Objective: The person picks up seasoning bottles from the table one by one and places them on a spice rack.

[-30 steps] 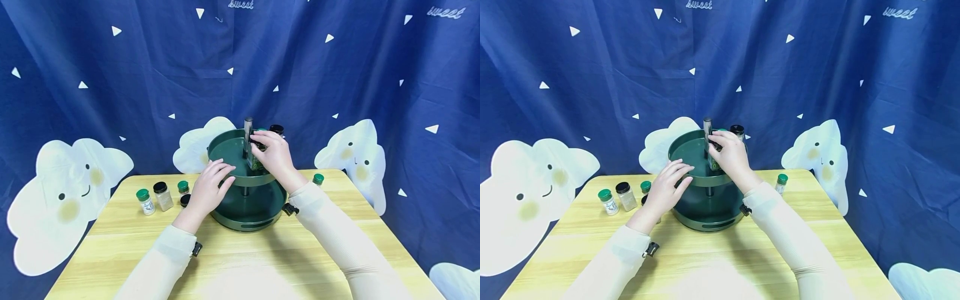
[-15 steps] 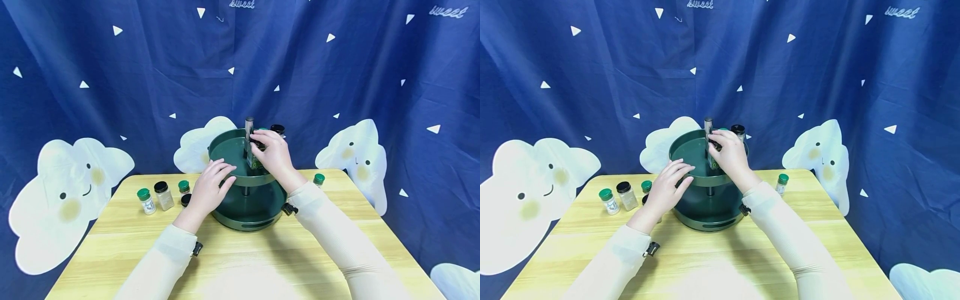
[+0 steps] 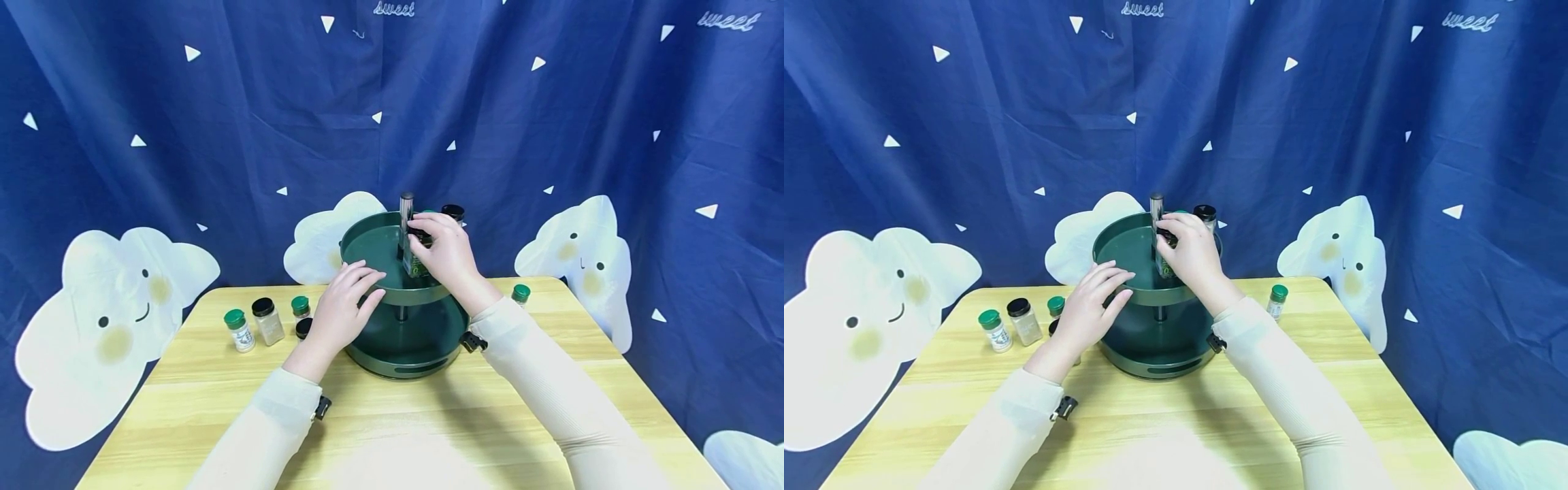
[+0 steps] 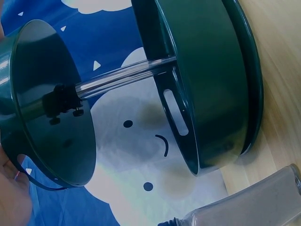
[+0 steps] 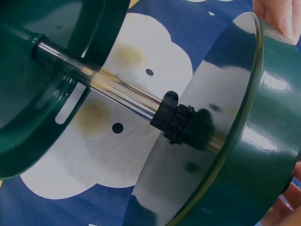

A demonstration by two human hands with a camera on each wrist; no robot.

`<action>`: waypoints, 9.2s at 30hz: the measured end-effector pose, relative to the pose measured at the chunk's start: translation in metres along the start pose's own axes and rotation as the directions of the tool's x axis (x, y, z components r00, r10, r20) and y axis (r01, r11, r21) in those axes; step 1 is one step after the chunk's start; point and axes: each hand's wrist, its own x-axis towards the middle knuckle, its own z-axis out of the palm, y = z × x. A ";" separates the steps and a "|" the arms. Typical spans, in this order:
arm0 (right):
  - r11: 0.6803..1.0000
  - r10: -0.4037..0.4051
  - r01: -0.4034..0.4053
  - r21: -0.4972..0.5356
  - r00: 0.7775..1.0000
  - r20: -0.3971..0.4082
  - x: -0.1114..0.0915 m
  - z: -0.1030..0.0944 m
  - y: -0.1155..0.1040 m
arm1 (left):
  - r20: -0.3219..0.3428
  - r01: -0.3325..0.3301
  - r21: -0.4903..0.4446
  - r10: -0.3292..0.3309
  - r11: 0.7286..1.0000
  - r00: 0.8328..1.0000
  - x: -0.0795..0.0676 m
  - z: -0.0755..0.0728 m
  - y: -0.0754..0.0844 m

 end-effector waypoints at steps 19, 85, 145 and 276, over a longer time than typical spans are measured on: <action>1.000 -0.014 0.014 0.009 1.000 -0.004 -0.002 -0.007 -0.003 | 0.004 0.010 0.002 -0.010 1.000 1.000 -0.001 0.000 0.001; 0.993 -0.002 0.021 0.118 0.987 -0.162 -0.048 -0.054 0.003 | 0.009 0.016 -0.001 -0.016 1.000 1.000 -0.001 0.000 0.001; 0.969 0.245 -0.238 0.068 0.960 -0.136 -0.119 -0.064 0.064 | 0.002 0.015 -0.009 -0.015 1.000 1.000 -0.002 0.001 0.002; 0.924 0.345 -0.356 -0.141 0.933 -0.097 -0.151 -0.002 0.214 | -0.023 -0.004 -0.003 0.004 1.000 1.000 -0.002 0.005 0.000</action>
